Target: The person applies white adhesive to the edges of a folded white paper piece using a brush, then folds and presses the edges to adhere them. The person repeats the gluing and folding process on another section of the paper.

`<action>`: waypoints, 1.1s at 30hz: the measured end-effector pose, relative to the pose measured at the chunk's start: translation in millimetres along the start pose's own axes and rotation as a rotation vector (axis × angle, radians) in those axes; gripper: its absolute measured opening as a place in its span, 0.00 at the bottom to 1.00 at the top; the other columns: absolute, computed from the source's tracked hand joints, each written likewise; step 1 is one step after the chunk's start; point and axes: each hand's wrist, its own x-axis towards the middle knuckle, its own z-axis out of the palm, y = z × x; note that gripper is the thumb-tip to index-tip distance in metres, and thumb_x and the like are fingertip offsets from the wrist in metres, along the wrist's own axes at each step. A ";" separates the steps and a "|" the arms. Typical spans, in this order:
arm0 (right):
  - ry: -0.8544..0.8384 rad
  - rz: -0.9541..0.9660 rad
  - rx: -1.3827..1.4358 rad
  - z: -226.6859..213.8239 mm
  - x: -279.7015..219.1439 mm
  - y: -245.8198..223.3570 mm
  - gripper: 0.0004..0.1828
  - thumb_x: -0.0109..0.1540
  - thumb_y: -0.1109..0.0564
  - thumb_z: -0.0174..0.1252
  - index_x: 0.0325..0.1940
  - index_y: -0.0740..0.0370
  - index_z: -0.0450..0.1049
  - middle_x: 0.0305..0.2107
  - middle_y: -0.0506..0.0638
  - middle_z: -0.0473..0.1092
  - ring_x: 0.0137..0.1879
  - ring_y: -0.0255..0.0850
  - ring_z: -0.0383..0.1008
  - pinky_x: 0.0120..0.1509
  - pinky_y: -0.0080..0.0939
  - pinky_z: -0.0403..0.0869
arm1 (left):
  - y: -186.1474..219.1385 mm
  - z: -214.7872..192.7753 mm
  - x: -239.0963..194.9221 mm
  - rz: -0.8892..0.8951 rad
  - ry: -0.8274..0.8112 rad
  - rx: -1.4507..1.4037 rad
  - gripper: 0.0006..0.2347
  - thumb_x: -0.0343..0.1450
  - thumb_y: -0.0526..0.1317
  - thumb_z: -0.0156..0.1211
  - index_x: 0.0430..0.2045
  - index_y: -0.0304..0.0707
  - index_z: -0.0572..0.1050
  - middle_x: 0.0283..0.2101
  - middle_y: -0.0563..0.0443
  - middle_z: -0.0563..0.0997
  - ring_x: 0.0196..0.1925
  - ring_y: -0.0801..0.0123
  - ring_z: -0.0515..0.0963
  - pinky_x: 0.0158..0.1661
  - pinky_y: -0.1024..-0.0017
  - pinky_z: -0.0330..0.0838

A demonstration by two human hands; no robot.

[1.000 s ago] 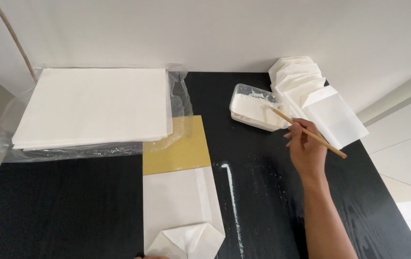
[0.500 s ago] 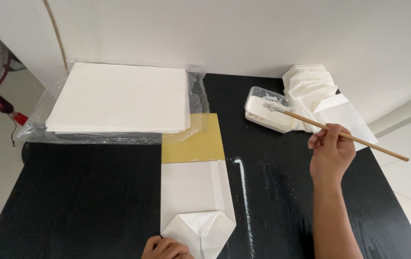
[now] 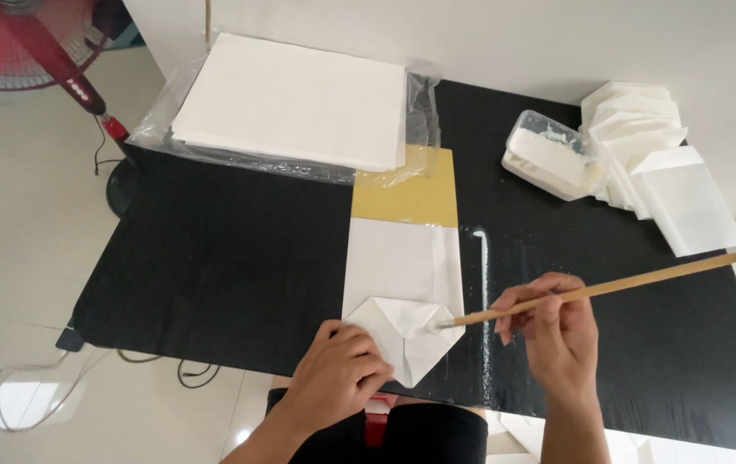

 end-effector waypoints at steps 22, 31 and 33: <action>-0.061 0.061 -0.367 33.7 -56.9 2.9 0.11 0.73 0.51 0.39 0.44 0.60 0.60 0.35 0.58 0.81 0.30 0.39 0.82 0.34 0.32 0.82 | -0.9 23.0 -0.5 -0.212 -0.156 0.313 0.50 0.61 0.79 0.55 0.65 0.33 0.63 0.71 0.41 0.66 0.74 0.55 0.63 0.64 0.50 0.55; -0.066 0.256 -0.387 36.5 -64.7 -3.2 0.10 0.71 0.54 0.42 0.39 0.59 0.66 0.31 0.54 0.83 0.27 0.36 0.83 0.30 0.29 0.83 | -5.3 26.9 -3.5 -0.172 -0.222 0.431 0.52 0.61 0.81 0.57 0.68 0.34 0.60 0.74 0.42 0.61 0.76 0.55 0.57 0.63 0.49 0.57; -0.072 0.270 -0.315 37.1 -63.9 -9.1 0.10 0.71 0.55 0.42 0.40 0.60 0.66 0.30 0.56 0.83 0.27 0.37 0.81 0.29 0.31 0.83 | -5.6 27.8 -3.7 -0.168 -0.223 0.441 0.52 0.61 0.81 0.56 0.68 0.35 0.60 0.74 0.42 0.61 0.76 0.55 0.57 0.63 0.49 0.57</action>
